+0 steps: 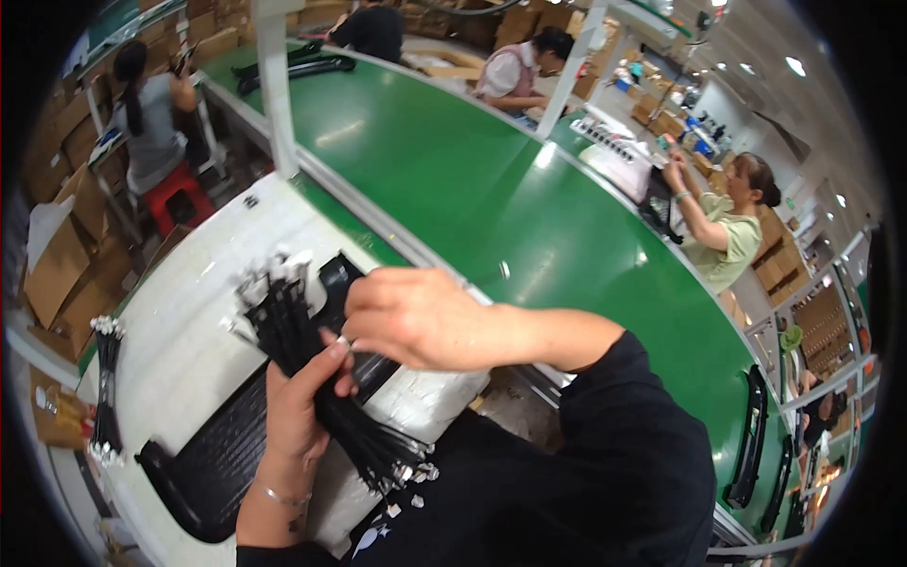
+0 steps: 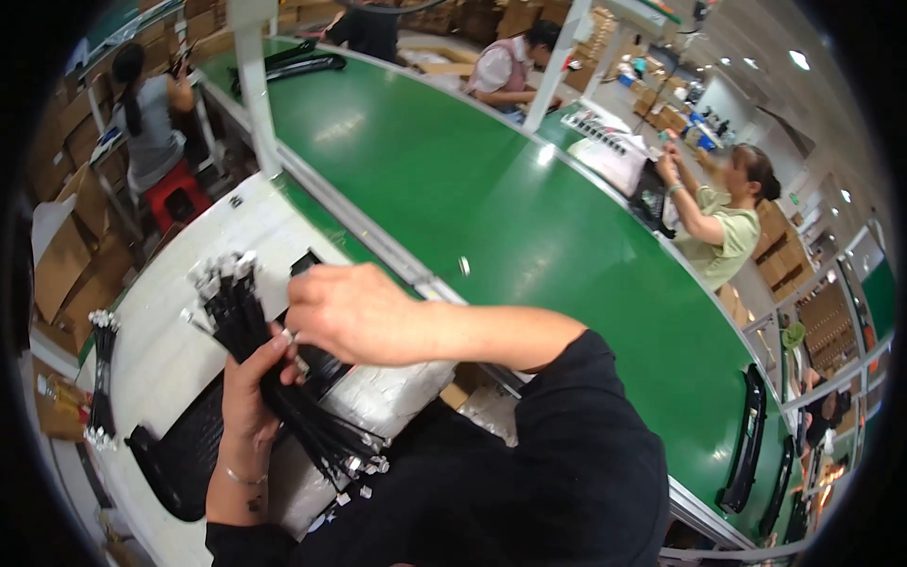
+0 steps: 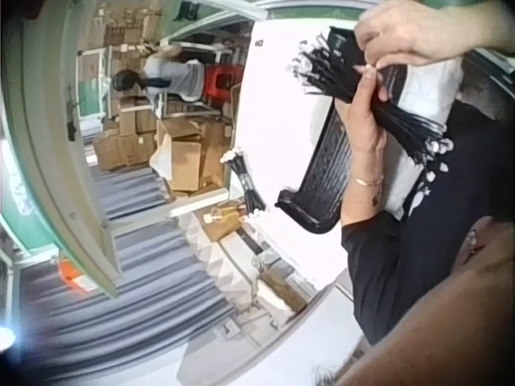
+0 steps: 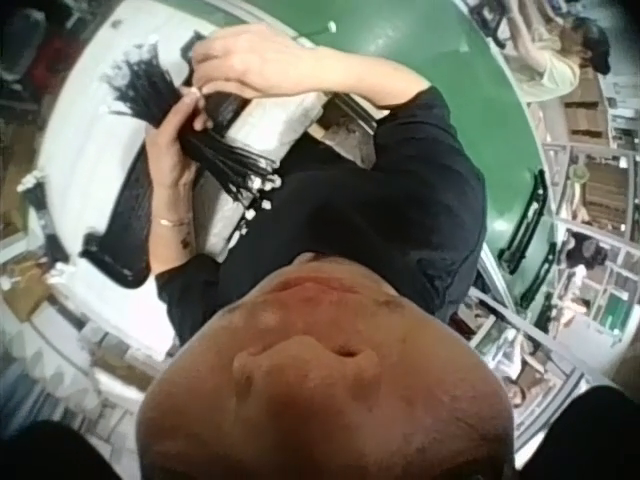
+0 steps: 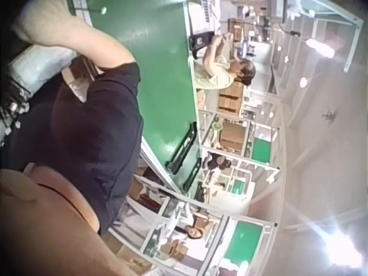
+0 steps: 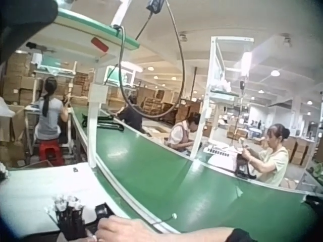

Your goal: Assembling electronic components by plugging connector wires into a circuit board on a factory assembly line.

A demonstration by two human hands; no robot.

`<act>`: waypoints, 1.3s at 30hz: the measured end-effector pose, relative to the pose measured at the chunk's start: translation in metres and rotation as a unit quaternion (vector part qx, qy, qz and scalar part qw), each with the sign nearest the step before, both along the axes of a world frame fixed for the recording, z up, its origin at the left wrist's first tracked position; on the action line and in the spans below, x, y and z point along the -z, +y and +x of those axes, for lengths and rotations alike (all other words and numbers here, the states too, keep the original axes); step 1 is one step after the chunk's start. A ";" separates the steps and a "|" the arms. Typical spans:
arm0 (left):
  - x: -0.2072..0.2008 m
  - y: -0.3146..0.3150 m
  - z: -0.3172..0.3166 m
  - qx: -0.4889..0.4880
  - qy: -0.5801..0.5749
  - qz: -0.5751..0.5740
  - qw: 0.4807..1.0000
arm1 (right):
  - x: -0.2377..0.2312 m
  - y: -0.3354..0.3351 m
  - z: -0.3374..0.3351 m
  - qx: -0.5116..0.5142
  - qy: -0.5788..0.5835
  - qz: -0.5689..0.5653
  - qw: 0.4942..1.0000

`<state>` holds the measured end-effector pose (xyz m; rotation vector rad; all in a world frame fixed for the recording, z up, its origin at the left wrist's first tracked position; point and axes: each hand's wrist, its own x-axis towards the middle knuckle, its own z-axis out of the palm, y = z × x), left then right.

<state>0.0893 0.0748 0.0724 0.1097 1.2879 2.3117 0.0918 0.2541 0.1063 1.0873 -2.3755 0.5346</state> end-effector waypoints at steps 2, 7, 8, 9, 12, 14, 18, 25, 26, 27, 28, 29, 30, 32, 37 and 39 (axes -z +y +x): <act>0.002 0.006 -0.005 0.014 -0.005 0.022 1.000 | 0.002 0.013 -0.009 0.054 0.032 0.048 0.997; -0.013 -0.026 -0.015 0.063 -0.048 0.103 0.992 | 0.009 0.032 -0.032 0.082 -0.096 0.023 0.992; -0.016 -0.036 -0.019 0.071 -0.070 0.122 0.987 | 0.013 0.031 -0.036 0.074 -0.101 0.017 0.992; -0.022 -0.047 -0.018 0.057 -0.067 0.103 0.991 | 0.016 0.029 -0.038 0.069 -0.104 0.019 0.992; -0.048 -0.072 -0.016 0.024 -0.011 0.025 0.999 | 0.023 0.020 -0.040 0.045 -0.115 0.019 0.992; -0.066 -0.081 -0.016 0.000 0.058 -0.046 0.997 | 0.027 0.014 -0.042 0.025 -0.112 -0.018 0.993; -0.097 -0.094 -0.021 -0.084 0.258 -0.297 0.916 | 0.044 0.001 -0.060 -0.034 -0.081 -0.022 0.996; -0.043 -0.053 -0.043 -0.020 0.362 -0.553 0.750 | 0.065 0.012 -0.056 -0.046 -0.279 -0.114 0.952; -0.036 -0.046 -0.042 0.017 0.257 -0.546 0.797 | 0.074 0.011 -0.060 -0.088 -0.269 -0.110 0.953; -0.020 -0.045 -0.042 0.006 0.245 -0.522 0.817 | 0.077 0.006 -0.060 -0.098 -0.263 -0.103 0.954; -0.010 -0.042 -0.046 0.018 0.227 -0.516 0.825 | 0.078 -0.001 -0.061 -0.107 -0.254 -0.092 0.957; -0.002 -0.039 -0.048 0.016 0.234 -0.477 0.847 | 0.075 -0.005 -0.061 -0.115 -0.240 -0.098 0.959; 0.002 -0.033 -0.048 0.030 0.236 -0.444 0.864 | 0.076 -0.007 -0.058 -0.124 -0.237 -0.102 0.958; 0.001 -0.026 -0.047 0.034 0.249 -0.419 0.872 | 0.070 -0.011 -0.055 -0.102 -0.245 -0.097 0.959; -0.007 -0.026 -0.053 0.047 0.237 -0.391 0.888 | 0.058 -0.009 -0.042 -0.058 -0.173 -0.077 0.980; -0.006 -0.028 -0.056 0.050 0.239 -0.381 0.892 | 0.063 -0.016 -0.043 -0.058 -0.111 -0.082 0.989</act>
